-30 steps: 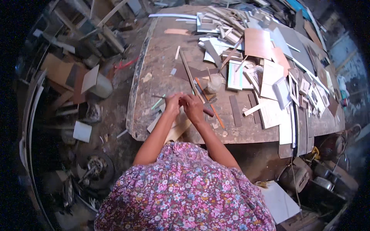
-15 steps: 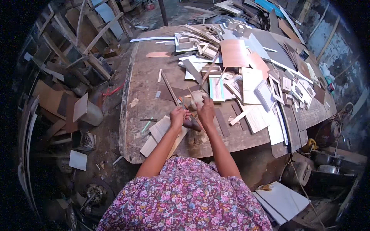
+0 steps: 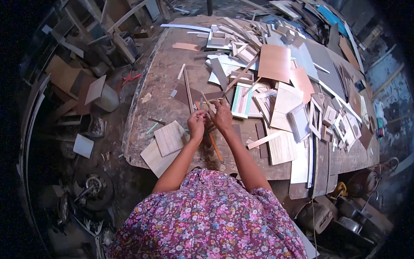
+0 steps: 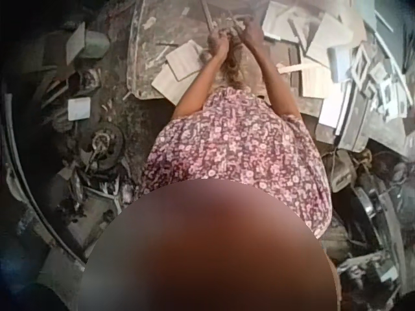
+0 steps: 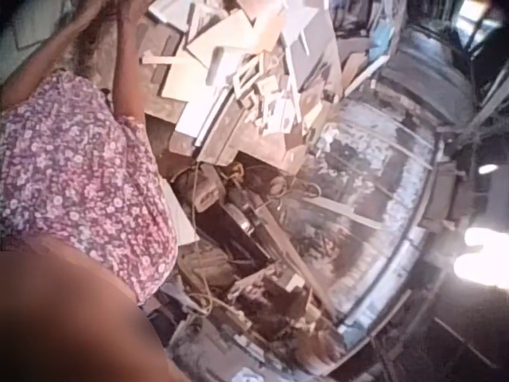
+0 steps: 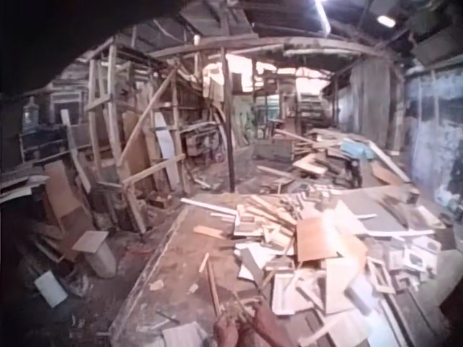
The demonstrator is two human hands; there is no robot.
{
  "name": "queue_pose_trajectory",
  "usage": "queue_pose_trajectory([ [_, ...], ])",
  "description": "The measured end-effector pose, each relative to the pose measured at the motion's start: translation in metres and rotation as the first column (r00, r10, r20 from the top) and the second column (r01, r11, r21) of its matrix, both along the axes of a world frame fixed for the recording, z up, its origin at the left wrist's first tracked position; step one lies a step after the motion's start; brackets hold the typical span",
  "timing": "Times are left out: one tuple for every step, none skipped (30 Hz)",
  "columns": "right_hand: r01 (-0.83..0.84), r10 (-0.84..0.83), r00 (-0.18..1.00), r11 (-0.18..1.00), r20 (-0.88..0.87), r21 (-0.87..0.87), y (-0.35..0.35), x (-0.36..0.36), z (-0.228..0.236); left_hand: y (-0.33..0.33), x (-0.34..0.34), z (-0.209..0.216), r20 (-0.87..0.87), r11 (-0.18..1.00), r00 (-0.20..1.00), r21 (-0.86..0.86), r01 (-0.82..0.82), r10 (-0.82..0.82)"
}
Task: The recorder is assembling, measuring, and fitting together small wooden frames on a workshop workbench.
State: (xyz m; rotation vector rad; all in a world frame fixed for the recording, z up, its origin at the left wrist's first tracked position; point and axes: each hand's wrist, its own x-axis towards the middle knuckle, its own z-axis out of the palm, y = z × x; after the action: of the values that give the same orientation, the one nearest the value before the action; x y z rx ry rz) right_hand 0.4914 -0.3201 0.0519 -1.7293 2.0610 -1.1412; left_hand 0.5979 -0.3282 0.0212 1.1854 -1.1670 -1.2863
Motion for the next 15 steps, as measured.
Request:
queue_pose_trajectory([
  [-0.008,0.008,1.0,1.0,0.006,0.005,-0.001,-0.002,0.001,0.002,-0.004,0.002,0.006,1.0,1.0,0.005,-0.008,0.008],
  [-0.016,0.016,1.0,1.0,0.005,-0.024,-0.003,-0.004,0.003,0.004,-0.009,0.005,-0.026,0.999,0.999,-0.042,-0.029,0.028],
  [-0.021,0.021,1.0,0.998,0.003,-0.055,-0.005,-0.006,0.002,0.007,-0.012,0.008,-0.057,0.995,0.997,-0.089,-0.049,0.044],
  [-0.029,0.03,0.999,0.995,0.009,-0.099,-0.006,-0.008,0.002,0.008,-0.012,0.007,-0.053,0.995,0.998,-0.086,-0.044,0.039],
  [-0.029,0.031,0.999,0.995,0.016,-0.097,-0.006,-0.008,0.001,0.009,-0.01,0.008,-0.046,0.996,0.998,-0.084,-0.044,0.04],
  [-0.03,0.033,0.999,0.994,0.033,-0.101,-0.007,-0.008,0.003,0.008,-0.007,0.005,-0.072,0.997,0.997,-0.067,-0.029,0.024],
  [-0.03,0.035,0.998,0.994,0.05,-0.104,-0.008,-0.007,0.004,0.008,-0.004,0.003,-0.098,0.999,0.995,-0.051,-0.012,0.007],
  [-0.033,0.039,0.998,0.994,0.054,-0.104,-0.009,-0.008,0.006,0.008,-0.002,0.0,-0.095,0.999,0.995,-0.05,-0.016,0.011],
  [-0.04,0.047,0.994,0.997,0.095,-0.073,-0.008,-0.007,0.01,0.01,0.001,-0.004,-0.101,0.999,0.995,-0.032,-0.008,0.005],
  [-0.049,0.054,0.989,0.998,0.135,-0.042,-0.007,-0.005,0.012,0.011,0.003,-0.007,-0.108,1.0,0.994,-0.013,0.0,-0.001],
  [-0.053,0.058,0.989,0.998,0.138,-0.039,-0.007,-0.004,0.009,0.01,0.006,-0.01,-0.105,1.0,0.994,-0.01,-0.004,0.003],
  [-0.066,0.074,0.992,0.995,0.107,-0.07,-0.009,-0.005,0.007,0.008,0.005,-0.01,-0.121,1.0,0.993,-0.021,0.012,-0.015],
  [-0.081,0.088,0.993,0.992,0.075,-0.1,-0.011,-0.006,0.005,0.007,0.005,-0.009,-0.136,0.999,0.99,-0.032,0.028,-0.032],
  [-0.084,0.091,0.993,0.992,0.076,-0.099,-0.012,-0.007,0.003,0.007,0.003,-0.009,-0.136,0.999,0.99,-0.031,0.025,-0.029],
  [-0.049,0.059,0.995,0.991,0.075,-0.128,-0.013,-0.007,0.002,0.009,0.002,-0.004,-0.101,0.999,0.994,-0.035,0.038,-0.042],
])
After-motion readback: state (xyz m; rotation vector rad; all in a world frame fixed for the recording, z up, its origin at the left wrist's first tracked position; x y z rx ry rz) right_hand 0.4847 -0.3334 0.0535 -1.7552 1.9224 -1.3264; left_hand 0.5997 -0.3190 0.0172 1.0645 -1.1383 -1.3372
